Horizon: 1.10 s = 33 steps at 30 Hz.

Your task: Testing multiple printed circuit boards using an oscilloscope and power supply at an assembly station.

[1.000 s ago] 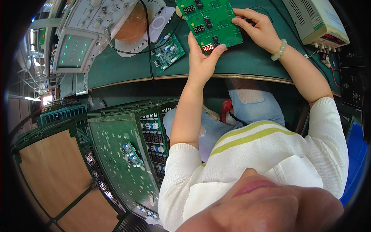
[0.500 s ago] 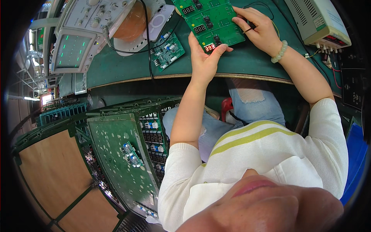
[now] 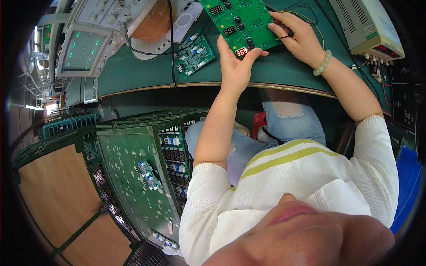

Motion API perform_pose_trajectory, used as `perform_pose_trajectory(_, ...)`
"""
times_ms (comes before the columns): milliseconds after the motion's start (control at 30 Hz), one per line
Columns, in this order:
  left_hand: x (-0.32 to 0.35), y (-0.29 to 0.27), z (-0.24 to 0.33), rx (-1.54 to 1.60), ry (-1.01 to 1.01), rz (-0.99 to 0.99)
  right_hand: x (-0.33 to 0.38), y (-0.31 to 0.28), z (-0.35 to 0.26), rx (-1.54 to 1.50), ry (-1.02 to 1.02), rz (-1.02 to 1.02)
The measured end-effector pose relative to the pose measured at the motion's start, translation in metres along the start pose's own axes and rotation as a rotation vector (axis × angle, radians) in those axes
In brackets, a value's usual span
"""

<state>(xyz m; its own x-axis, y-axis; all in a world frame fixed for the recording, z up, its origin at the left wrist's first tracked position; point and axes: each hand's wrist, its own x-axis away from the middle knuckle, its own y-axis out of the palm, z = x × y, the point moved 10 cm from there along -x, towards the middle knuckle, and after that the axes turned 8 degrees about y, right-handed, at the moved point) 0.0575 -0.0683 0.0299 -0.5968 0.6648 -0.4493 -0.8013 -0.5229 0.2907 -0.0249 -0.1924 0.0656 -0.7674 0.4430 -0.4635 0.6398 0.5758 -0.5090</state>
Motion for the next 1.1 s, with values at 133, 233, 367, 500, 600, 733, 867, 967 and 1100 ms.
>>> perform_pose_trajectory(133,0.000,0.001,0.001,-0.018,-0.001,-0.011,0.001,0.001,0.000,0.020,-0.006,0.001)
perform_pose_trajectory(233,-0.001,0.001,0.000,-0.003,-0.010,0.002,0.001,0.001,0.000,0.012,-0.004,0.009)
perform_pose_trajectory(367,0.000,0.000,0.000,-0.015,-0.011,0.002,0.002,-0.001,-0.010,0.004,-0.004,-0.008)
perform_pose_trajectory(500,0.000,0.000,0.000,-0.005,-0.002,0.000,0.004,-0.005,-0.022,0.012,-0.117,0.054)
perform_pose_trajectory(600,-0.001,0.001,0.001,-0.002,0.006,0.006,0.004,-0.008,-0.012,0.068,-0.131,0.068)
perform_pose_trajectory(733,0.000,-0.002,-0.001,-0.013,-0.013,0.015,0.004,-0.003,0.005,-0.183,0.042,0.009)
perform_pose_trajectory(867,0.000,0.002,-0.001,0.026,-0.009,0.000,0.002,-0.013,0.007,-0.127,0.047,0.083)
perform_pose_trajectory(967,0.001,0.007,0.001,-0.008,-0.001,-0.048,0.003,-0.016,-0.005,-0.016,0.048,0.087)
perform_pose_trajectory(1100,0.003,0.012,0.000,-0.055,-0.023,-0.070,0.003,0.000,0.001,0.070,0.225,0.020)
